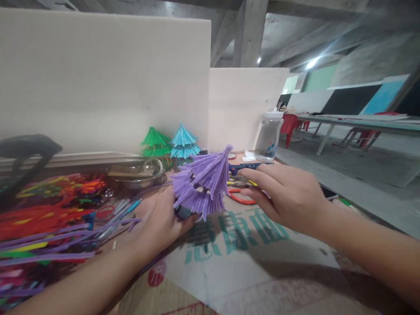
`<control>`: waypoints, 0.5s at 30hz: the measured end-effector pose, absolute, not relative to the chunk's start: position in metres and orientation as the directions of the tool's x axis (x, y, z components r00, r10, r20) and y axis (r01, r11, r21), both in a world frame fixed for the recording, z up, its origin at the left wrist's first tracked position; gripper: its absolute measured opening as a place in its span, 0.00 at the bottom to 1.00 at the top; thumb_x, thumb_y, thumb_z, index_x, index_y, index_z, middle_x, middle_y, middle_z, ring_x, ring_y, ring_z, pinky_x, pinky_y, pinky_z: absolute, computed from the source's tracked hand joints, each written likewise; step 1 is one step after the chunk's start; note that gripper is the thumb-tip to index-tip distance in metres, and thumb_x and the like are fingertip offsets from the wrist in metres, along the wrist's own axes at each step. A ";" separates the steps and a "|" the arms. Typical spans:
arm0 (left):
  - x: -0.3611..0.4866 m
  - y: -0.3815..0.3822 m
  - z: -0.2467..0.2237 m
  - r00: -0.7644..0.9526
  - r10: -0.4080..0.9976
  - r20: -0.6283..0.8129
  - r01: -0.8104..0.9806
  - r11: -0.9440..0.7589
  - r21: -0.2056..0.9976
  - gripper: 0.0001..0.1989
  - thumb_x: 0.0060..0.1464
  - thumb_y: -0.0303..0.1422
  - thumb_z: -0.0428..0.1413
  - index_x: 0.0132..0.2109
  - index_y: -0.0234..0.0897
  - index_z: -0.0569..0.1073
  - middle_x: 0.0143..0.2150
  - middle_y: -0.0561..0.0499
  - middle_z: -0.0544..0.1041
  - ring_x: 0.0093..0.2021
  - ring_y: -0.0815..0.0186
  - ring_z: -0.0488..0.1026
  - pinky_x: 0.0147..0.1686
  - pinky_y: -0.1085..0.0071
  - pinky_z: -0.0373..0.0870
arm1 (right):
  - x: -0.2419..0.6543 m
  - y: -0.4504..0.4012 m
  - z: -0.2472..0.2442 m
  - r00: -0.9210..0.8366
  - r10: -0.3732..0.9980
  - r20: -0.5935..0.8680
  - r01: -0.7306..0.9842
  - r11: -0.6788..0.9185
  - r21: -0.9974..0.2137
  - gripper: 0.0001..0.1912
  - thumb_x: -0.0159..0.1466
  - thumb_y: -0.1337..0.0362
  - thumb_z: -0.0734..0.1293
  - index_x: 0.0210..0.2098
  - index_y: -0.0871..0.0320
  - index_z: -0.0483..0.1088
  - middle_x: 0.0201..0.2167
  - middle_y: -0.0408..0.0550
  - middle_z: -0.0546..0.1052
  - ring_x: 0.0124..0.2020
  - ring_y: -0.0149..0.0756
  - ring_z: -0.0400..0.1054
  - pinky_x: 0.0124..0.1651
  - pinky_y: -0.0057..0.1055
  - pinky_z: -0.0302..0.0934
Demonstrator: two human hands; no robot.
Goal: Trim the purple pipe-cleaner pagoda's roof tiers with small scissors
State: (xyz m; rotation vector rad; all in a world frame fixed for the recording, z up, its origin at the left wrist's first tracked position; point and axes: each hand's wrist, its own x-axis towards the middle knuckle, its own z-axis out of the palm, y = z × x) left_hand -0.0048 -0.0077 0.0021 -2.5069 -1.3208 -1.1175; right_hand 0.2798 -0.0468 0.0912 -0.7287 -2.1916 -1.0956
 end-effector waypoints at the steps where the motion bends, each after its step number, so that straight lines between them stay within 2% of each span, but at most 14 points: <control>1: -0.005 -0.008 0.002 0.355 0.671 0.650 0.750 -0.620 0.230 0.25 0.55 0.43 0.59 0.57 0.36 0.68 0.55 0.39 0.76 0.55 0.45 0.73 0.53 0.51 0.71 | 0.281 -0.044 0.089 -0.683 0.211 0.699 0.691 0.497 0.525 0.13 0.72 0.61 0.60 0.47 0.64 0.71 0.32 0.50 0.77 0.34 0.37 0.70 0.33 0.33 0.56; 8: -0.004 -0.006 0.001 0.342 0.660 0.669 0.717 -0.643 0.268 0.27 0.57 0.46 0.58 0.58 0.36 0.66 0.56 0.38 0.74 0.58 0.46 0.71 0.56 0.51 0.68 | 0.282 -0.038 0.086 -0.700 0.205 0.684 0.684 0.469 0.559 0.12 0.72 0.63 0.61 0.47 0.65 0.71 0.33 0.49 0.78 0.33 0.37 0.70 0.34 0.34 0.56; 15: -0.002 -0.011 0.008 0.390 0.671 0.631 0.731 -0.642 0.230 0.25 0.56 0.47 0.57 0.54 0.35 0.69 0.50 0.39 0.77 0.51 0.47 0.74 0.52 0.51 0.69 | 0.280 -0.045 0.089 -0.697 0.228 0.680 0.691 0.468 0.551 0.12 0.72 0.62 0.60 0.46 0.63 0.72 0.32 0.48 0.78 0.32 0.36 0.69 0.34 0.33 0.55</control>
